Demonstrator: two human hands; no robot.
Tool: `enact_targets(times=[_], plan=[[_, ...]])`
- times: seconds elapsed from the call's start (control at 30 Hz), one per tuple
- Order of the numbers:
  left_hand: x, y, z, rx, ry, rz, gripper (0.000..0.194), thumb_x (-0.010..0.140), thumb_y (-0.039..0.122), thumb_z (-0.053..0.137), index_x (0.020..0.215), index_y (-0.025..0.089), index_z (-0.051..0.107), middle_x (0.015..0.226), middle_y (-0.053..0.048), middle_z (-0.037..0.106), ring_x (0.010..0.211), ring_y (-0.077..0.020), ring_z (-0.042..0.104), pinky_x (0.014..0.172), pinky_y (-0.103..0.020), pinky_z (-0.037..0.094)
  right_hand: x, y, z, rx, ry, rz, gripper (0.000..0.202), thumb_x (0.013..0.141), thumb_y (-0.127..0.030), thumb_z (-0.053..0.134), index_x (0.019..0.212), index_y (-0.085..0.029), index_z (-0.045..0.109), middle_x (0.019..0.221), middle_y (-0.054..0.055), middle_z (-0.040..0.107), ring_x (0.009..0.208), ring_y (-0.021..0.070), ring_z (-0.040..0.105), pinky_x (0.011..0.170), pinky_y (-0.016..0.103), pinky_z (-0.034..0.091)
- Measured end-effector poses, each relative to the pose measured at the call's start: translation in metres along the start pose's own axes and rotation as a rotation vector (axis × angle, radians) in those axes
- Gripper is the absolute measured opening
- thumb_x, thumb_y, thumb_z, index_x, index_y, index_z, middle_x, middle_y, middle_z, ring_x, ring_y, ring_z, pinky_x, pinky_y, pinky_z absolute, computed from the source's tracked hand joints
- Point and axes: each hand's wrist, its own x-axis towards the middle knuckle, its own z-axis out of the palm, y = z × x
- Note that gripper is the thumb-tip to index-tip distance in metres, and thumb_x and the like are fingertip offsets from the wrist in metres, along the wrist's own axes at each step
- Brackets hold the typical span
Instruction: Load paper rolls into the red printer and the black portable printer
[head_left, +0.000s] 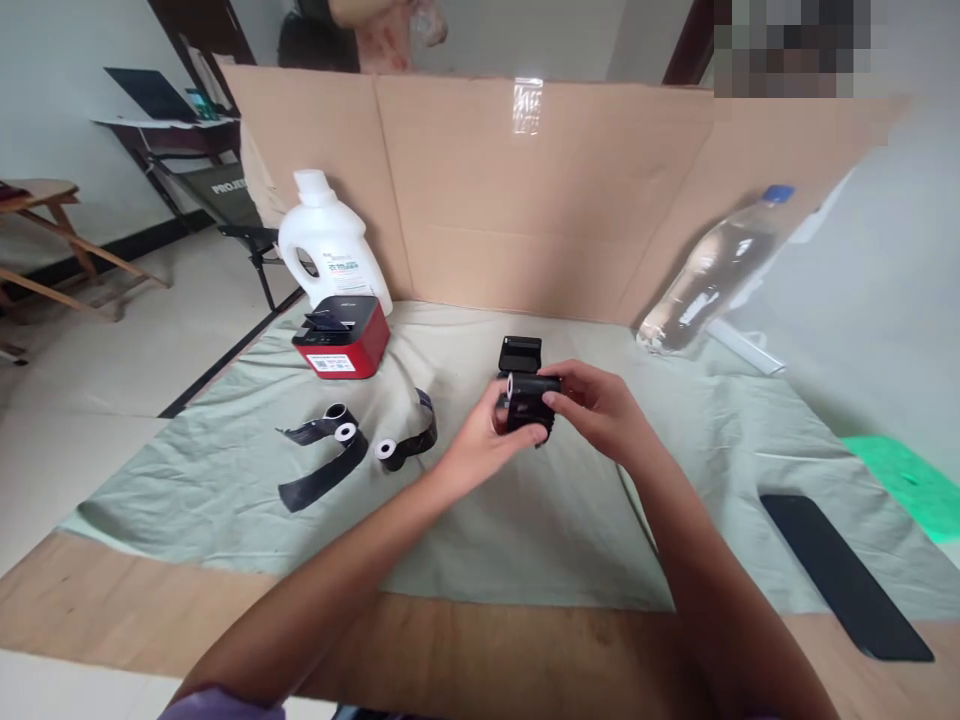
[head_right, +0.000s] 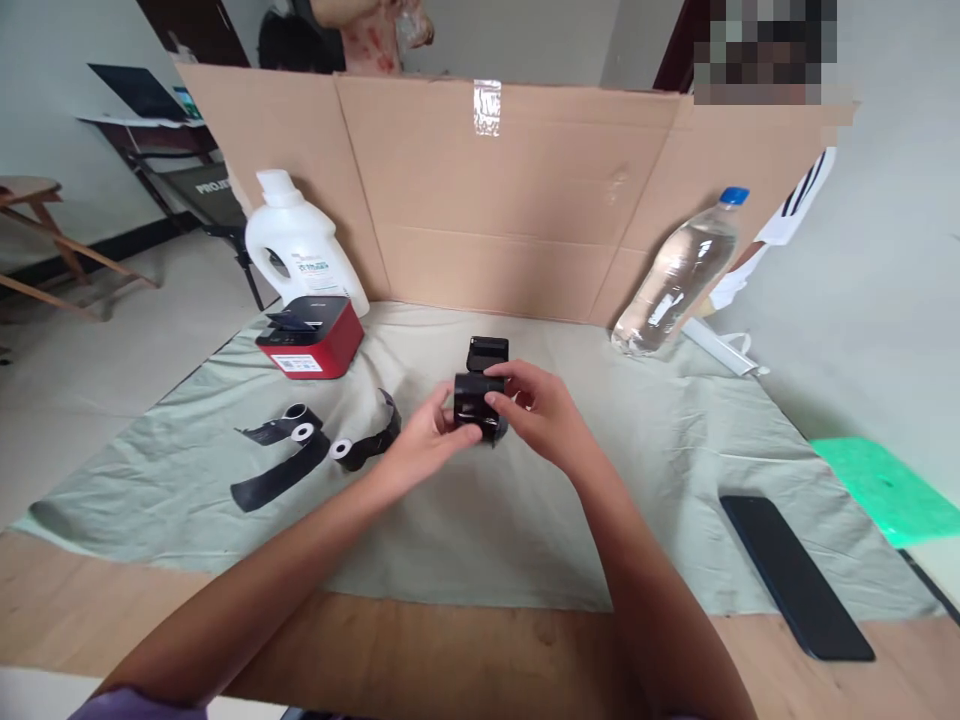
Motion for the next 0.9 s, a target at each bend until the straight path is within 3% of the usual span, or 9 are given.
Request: enact_targets(times=[0.1,0.17,0.27,0.43,0.57,0.63,0.73,0.9], plan=[[-0.016,-0.037,0.011,-0.045,0.085,-0.112,0.050,0.076,0.044,0.077,0.113,0.018,0.056,0.094,-0.007,0.075,0.083,-0.0198,0.071,0.076,-0.030,0.054,0.020,0.020,-0.007,0.013,0.061,0.095,0.027,0.085,-0.037,0.067,0.106,-0.020,0.065,0.089,0.004,0.070,0.071,0.0176,0.064,0.064,0.032,0.050],[-0.027,-0.058,0.017,-0.068,0.129,-0.177,0.040,0.083,0.050,0.068,0.101,0.017,0.057,0.085,-0.008,0.076,0.070,-0.0173,0.069,0.067,-0.029,0.052,0.038,0.033,-0.009,-0.051,0.046,0.136,0.020,0.085,-0.031,0.063,0.101,-0.019,0.065,0.091,0.004,0.071,0.071,0.0170,0.065,0.064,0.031,0.049],[-0.033,-0.076,0.020,-0.103,0.134,-0.245,0.045,0.086,0.060,0.057,0.091,0.015,0.058,0.077,-0.011,0.075,0.055,-0.0144,0.063,0.047,-0.024,0.038,0.062,0.055,-0.005,-0.200,-0.020,0.164,0.014,0.085,-0.022,0.060,0.097,-0.018,0.065,0.087,0.004,0.071,0.068,0.0163,0.064,0.067,0.032,0.050],[-0.027,-0.078,0.018,-0.083,0.159,-0.298,0.047,0.086,0.063,0.054,0.077,0.017,0.055,0.067,-0.007,0.070,0.046,-0.0117,0.055,0.042,-0.023,0.031,0.077,0.087,0.007,-0.492,-0.117,0.091,0.016,0.084,-0.015,0.062,0.099,-0.018,0.068,0.097,0.007,0.074,0.083,0.0198,0.065,0.079,0.035,0.050],[-0.028,-0.075,0.018,0.008,0.068,-0.288,0.044,0.091,0.055,0.050,0.098,0.015,0.068,0.065,-0.002,0.067,0.045,-0.0108,0.051,0.048,-0.024,0.037,0.077,0.099,0.013,-0.569,-0.143,0.079,0.021,0.088,-0.014,0.059,0.107,-0.019,0.067,0.104,0.009,0.073,0.091,0.0218,0.065,0.085,0.037,0.049],[-0.030,-0.074,0.019,0.073,0.021,-0.278,0.043,0.094,0.051,0.049,0.102,0.015,0.071,0.064,-0.002,0.067,0.045,-0.0108,0.049,0.050,-0.025,0.039,0.076,0.102,0.015,-0.573,-0.133,0.092,0.021,0.089,-0.014,0.058,0.108,-0.018,0.065,0.108,0.010,0.072,0.098,0.0234,0.065,0.088,0.037,0.048],[-0.035,-0.072,0.019,0.219,-0.043,-0.212,0.039,0.096,0.045,0.047,0.092,0.018,0.075,0.059,-0.001,0.064,0.047,-0.0117,0.049,0.054,-0.025,0.040,0.074,0.103,0.020,-0.576,-0.094,0.093,0.022,0.089,-0.012,0.057,0.109,-0.019,0.063,0.111,0.011,0.067,0.104,0.0246,0.063,0.091,0.039,0.048],[-0.041,-0.072,0.019,0.366,-0.122,-0.106,0.038,0.097,0.041,0.046,0.091,0.019,0.077,0.054,0.001,0.061,0.050,-0.0124,0.051,0.056,-0.024,0.040,0.069,0.102,0.033,-0.684,0.048,0.125,0.014,0.086,-0.013,0.059,0.097,-0.020,0.063,0.115,0.011,0.051,0.087,0.0209,0.061,0.085,0.039,0.050]])
